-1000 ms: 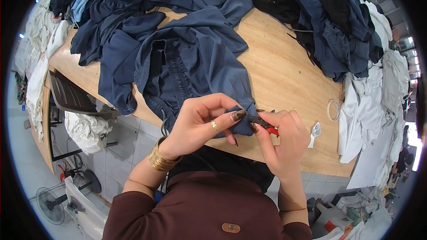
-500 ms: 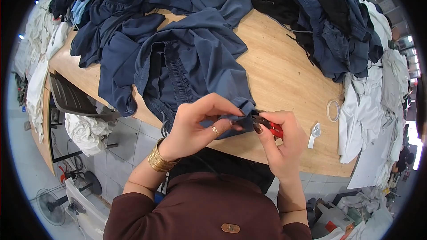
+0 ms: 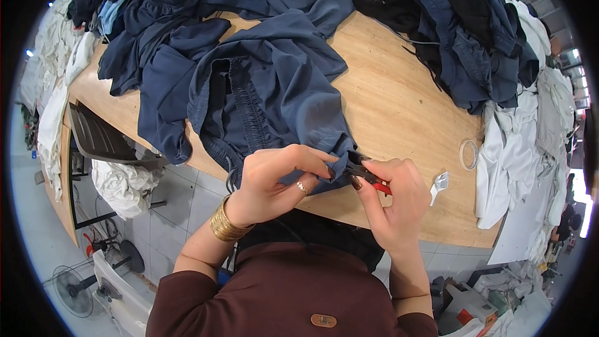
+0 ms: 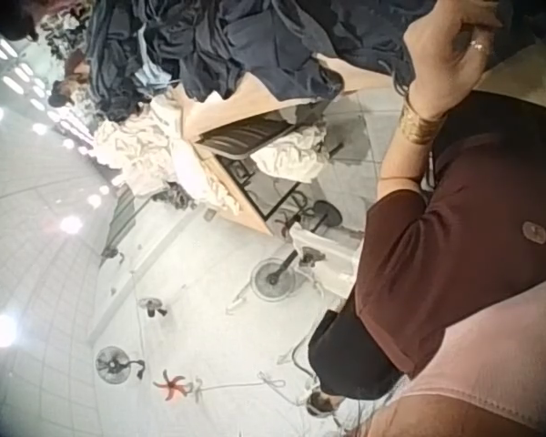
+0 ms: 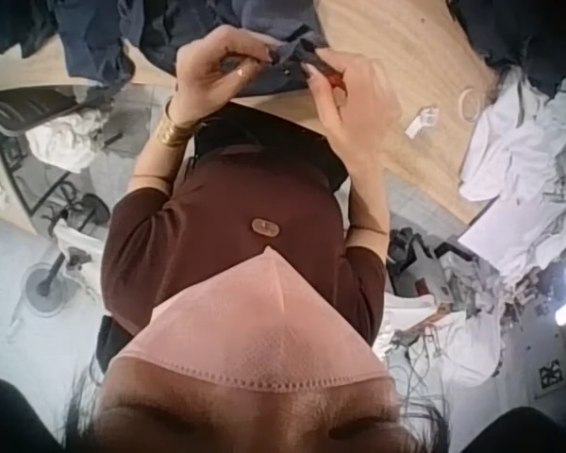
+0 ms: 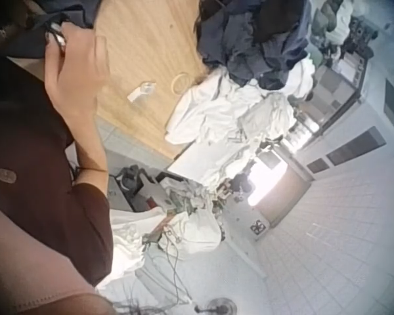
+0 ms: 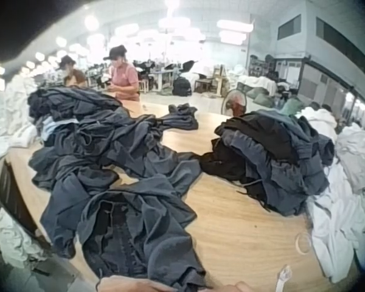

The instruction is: Trimming loose threads from the seams and waistbands of manufactured pants in a garment factory.

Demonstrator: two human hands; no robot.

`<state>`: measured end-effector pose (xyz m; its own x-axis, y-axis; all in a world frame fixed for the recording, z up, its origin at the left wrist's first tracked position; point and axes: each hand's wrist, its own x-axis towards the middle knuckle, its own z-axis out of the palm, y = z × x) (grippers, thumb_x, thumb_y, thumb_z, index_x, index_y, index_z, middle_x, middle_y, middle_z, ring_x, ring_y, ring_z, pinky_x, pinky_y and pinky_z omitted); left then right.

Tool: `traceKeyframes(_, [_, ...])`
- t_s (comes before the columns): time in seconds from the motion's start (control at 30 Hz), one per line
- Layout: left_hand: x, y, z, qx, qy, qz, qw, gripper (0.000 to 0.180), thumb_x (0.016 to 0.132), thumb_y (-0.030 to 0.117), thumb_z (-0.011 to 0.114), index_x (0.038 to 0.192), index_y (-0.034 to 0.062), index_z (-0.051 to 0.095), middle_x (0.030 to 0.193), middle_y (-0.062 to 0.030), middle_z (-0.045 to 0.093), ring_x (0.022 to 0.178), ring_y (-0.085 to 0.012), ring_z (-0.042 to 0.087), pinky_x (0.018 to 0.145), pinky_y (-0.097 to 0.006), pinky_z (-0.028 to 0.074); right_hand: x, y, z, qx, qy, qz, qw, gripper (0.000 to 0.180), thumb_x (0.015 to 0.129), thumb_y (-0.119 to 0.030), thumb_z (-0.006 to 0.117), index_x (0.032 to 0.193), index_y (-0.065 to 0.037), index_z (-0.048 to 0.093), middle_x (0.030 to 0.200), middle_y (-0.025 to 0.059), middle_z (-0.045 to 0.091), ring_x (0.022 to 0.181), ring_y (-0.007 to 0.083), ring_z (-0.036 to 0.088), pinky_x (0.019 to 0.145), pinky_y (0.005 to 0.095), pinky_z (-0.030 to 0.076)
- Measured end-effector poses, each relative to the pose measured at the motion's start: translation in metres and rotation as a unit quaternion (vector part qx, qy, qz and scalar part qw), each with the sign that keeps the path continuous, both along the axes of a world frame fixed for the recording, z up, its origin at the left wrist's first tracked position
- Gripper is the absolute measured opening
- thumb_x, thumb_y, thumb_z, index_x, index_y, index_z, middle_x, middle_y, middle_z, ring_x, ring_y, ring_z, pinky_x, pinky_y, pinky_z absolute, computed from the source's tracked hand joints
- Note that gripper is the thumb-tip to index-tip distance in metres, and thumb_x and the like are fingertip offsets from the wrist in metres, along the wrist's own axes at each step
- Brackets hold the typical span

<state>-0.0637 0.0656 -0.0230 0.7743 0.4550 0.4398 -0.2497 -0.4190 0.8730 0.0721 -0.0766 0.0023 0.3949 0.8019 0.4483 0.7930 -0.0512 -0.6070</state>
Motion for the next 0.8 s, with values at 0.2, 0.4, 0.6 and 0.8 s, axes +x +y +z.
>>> traceKeyframes(0.2, [-0.0001, -0.0001, -0.0002, -0.012, 0.0, -0.004, 1.0, 0.012, 0.073, -0.007, 0.06, 0.083, 0.0008, 0.061, 0.09, -0.0121, 0.068, 0.071, -0.0182, 0.067, 0.063, -0.025, 0.051, -0.0004, 0.0005, 0.0012, -0.004, 0.014, 0.005, 1.0, 0.026, 0.069, -0.005, 0.072, 0.091, -0.004, 0.059, 0.071, 0.0053, 0.058, 0.059, 0.0201, 0.05, 0.05, 0.0291, 0.038])
traceKeyframes(0.4, [0.0007, -0.0007, -0.001, -0.035, -0.004, -0.013, 0.999, 0.012, 0.073, -0.007, 0.061, 0.082, 0.0006, 0.061, 0.09, -0.0121, 0.068, 0.072, -0.0183, 0.067, 0.064, -0.024, 0.052, -0.0003, 0.0014, 0.0021, -0.007, 0.031, 0.008, 0.999, 0.024, 0.069, -0.005, 0.072, 0.09, -0.005, 0.059, 0.071, 0.0046, 0.058, 0.059, 0.02, 0.05, 0.05, 0.0293, 0.038])
traceKeyframes(0.6, [-0.0003, -0.0005, -0.0009, -0.043, -0.008, -0.014, 0.999, 0.012, 0.073, -0.007, 0.061, 0.083, 0.0005, 0.061, 0.089, -0.0121, 0.068, 0.073, -0.0184, 0.067, 0.065, -0.024, 0.052, -0.0018, 0.0016, 0.003, -0.004, 0.048, 0.014, 0.999, 0.024, 0.07, -0.004, 0.071, 0.09, -0.004, 0.059, 0.073, 0.0047, 0.059, 0.06, 0.0198, 0.052, 0.051, 0.0291, 0.04])
traceKeyframes(0.8, [-0.0022, -0.0005, 0.0004, -0.045, 0.008, -0.023, 0.999, 0.012, 0.074, -0.007, 0.061, 0.084, 0.0006, 0.06, 0.088, -0.011, 0.068, 0.074, -0.0175, 0.067, 0.066, -0.024, 0.052, -0.0069, 0.0036, 0.0018, 0.025, 0.169, -0.021, 0.985, 0.028, 0.07, -0.003, 0.071, 0.096, -0.003, 0.059, 0.079, 0.0069, 0.06, 0.064, 0.0203, 0.055, 0.055, 0.028, 0.044])
